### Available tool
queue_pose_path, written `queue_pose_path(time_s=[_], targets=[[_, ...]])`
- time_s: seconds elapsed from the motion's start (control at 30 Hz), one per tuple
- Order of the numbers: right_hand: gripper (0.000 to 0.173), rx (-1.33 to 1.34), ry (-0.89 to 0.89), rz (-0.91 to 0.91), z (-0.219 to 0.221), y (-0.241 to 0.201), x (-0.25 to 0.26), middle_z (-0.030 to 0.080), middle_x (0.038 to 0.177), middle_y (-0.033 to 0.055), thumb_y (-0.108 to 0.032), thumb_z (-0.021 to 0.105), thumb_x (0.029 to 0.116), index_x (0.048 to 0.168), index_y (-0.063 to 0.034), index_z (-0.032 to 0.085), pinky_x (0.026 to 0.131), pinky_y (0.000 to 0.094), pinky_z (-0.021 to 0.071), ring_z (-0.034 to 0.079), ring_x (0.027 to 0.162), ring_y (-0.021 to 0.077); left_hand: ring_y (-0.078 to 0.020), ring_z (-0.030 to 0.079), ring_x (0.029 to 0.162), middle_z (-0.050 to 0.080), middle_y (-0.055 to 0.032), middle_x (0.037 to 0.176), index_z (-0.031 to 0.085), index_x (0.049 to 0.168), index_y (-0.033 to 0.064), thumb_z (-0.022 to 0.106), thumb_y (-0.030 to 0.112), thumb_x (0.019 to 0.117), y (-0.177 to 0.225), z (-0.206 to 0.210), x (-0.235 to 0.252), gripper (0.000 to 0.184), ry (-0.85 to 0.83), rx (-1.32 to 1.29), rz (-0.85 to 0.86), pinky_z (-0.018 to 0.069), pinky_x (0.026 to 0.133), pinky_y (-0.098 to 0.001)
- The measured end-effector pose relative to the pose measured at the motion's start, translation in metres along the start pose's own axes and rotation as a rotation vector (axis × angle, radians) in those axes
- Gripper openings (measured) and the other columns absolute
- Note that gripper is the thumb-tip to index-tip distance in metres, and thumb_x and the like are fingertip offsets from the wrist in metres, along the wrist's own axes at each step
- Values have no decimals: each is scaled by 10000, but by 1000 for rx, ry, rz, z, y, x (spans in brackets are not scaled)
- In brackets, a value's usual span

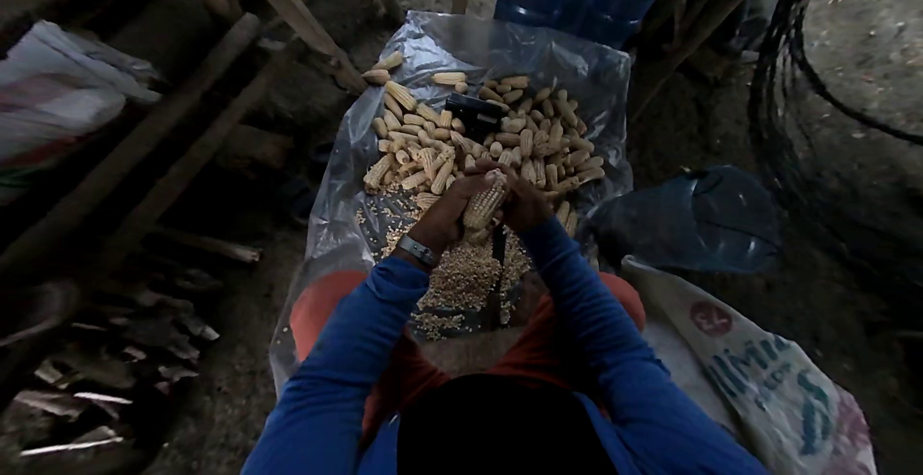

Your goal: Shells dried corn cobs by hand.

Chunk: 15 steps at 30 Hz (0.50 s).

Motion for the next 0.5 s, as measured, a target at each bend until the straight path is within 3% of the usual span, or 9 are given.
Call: queue_pose_path(time_s=[0.07,0.13,0.2,0.23,0.37,0.43,0.5], targets=[[619,14,-151,-55,7,-7,-1,602,1389,79,-500,656,937,1444,-164,543,653,291,594,682,917,143,-87,612,617,659,-23,856,653,1156,157,590,437,1016,-3,-5,2,320,-124,-12,67,538,524,-241],[632,-26,-201,-71,9,-4,-1,553,1438,112,-450,697,925,1455,-151,524,674,319,595,673,945,169,-56,588,587,644,9,814,642,1133,177,570,406,1028,4,0,-2,262,-75,35,49,514,507,-209],[511,-74,-73,-30,8,2,-4,633,1327,81,-384,669,950,1387,-144,554,604,299,595,688,822,141,-47,565,545,617,24,766,622,1140,165,495,357,1066,9,5,2,241,26,36,-12,502,471,-199],[406,-104,20,-8,7,5,-6,680,1219,45,-328,606,975,1337,-148,566,579,287,599,692,769,120,-50,559,542,612,23,769,620,1186,168,474,405,1075,6,3,3,299,68,45,-42,498,471,-204],[311,-271,378,54,-3,21,-6,683,815,15,-281,504,1026,1215,-65,626,476,262,531,607,565,78,-137,541,574,610,-62,809,620,1177,131,310,775,975,-28,-13,13,743,210,148,-147,486,501,-300],[311,-370,510,107,-6,23,-6,644,782,29,-294,509,1042,1169,-41,639,498,284,522,579,569,87,-151,532,576,603,-76,824,599,1198,130,253,767,989,-35,-14,18,755,220,121,-171,478,502,-310],[379,-424,543,146,-9,20,-6,659,857,64,-337,493,1054,1202,-21,640,619,343,561,619,682,122,-128,568,598,624,-39,830,606,1165,166,308,637,1051,-31,-12,18,569,152,50,-118,500,516,-290]])
Point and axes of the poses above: each hand's wrist, its own x-axis towards the middle knuckle, its own z-axis out of the palm, y = z × x, the point moved 7 cm from there along x, towards the middle knuckle
